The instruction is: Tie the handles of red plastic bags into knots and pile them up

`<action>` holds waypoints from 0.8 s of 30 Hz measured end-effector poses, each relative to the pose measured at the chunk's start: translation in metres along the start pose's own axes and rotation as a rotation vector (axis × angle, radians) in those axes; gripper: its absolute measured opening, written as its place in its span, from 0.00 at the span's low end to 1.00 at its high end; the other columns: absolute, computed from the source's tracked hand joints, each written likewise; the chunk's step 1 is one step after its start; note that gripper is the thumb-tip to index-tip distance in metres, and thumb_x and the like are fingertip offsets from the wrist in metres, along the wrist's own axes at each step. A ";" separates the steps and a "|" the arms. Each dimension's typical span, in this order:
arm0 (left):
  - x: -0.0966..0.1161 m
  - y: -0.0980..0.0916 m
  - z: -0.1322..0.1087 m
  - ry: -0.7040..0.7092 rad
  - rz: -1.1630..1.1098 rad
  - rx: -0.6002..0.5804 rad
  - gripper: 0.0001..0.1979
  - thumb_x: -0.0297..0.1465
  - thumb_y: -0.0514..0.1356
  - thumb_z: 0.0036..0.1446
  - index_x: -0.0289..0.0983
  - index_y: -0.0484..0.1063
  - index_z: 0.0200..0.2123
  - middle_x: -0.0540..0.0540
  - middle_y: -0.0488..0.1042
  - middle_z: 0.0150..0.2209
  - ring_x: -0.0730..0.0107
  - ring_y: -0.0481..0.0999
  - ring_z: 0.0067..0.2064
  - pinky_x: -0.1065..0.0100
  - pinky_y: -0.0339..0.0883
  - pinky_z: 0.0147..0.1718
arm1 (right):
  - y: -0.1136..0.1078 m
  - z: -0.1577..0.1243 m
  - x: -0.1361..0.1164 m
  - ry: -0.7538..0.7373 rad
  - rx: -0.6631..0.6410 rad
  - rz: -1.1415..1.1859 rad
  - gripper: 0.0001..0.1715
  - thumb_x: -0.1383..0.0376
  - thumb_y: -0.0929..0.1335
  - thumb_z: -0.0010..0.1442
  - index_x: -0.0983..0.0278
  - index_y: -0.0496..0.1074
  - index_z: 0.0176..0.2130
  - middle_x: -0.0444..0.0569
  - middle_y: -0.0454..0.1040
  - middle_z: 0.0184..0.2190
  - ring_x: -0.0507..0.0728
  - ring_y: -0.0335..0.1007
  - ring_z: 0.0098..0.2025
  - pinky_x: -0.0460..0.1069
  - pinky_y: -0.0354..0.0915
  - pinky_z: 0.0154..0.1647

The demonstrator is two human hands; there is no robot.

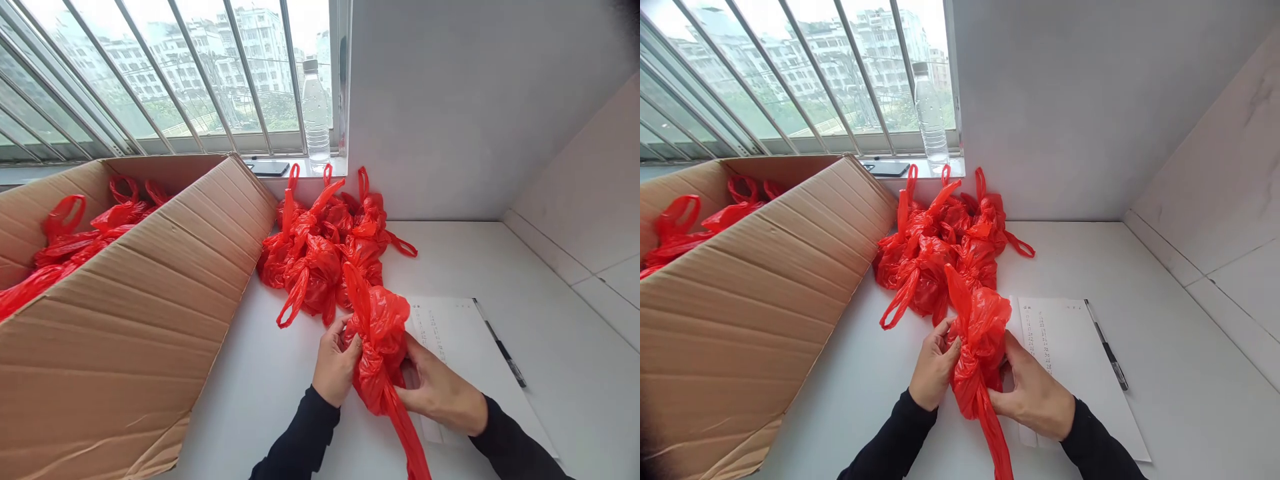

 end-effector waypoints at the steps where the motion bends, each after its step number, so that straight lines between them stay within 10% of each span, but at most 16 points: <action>1: -0.001 -0.001 0.001 -0.012 -0.004 -0.003 0.18 0.39 0.69 0.54 0.35 0.75 0.44 0.39 0.80 0.48 0.55 0.78 0.51 0.61 0.68 0.52 | 0.001 0.000 -0.001 -0.001 -0.010 -0.012 0.35 0.71 0.77 0.52 0.57 0.66 0.55 0.46 0.73 0.44 0.56 0.70 0.38 0.53 0.71 0.43; 24: -0.002 0.003 0.003 -0.065 0.008 -0.107 0.21 0.40 0.68 0.56 0.36 0.74 0.49 0.39 0.78 0.51 0.53 0.74 0.55 0.61 0.67 0.54 | -0.012 0.012 0.006 -0.102 0.139 0.268 0.23 0.60 0.77 0.56 0.59 0.73 0.49 0.48 0.76 0.42 0.57 0.74 0.40 0.52 0.71 0.45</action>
Point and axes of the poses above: each hand's wrist, its own z-axis towards the middle knuckle, its own y-axis out of the palm, x = y × z, the point moved 6 cm from there along z, towards the middle knuckle
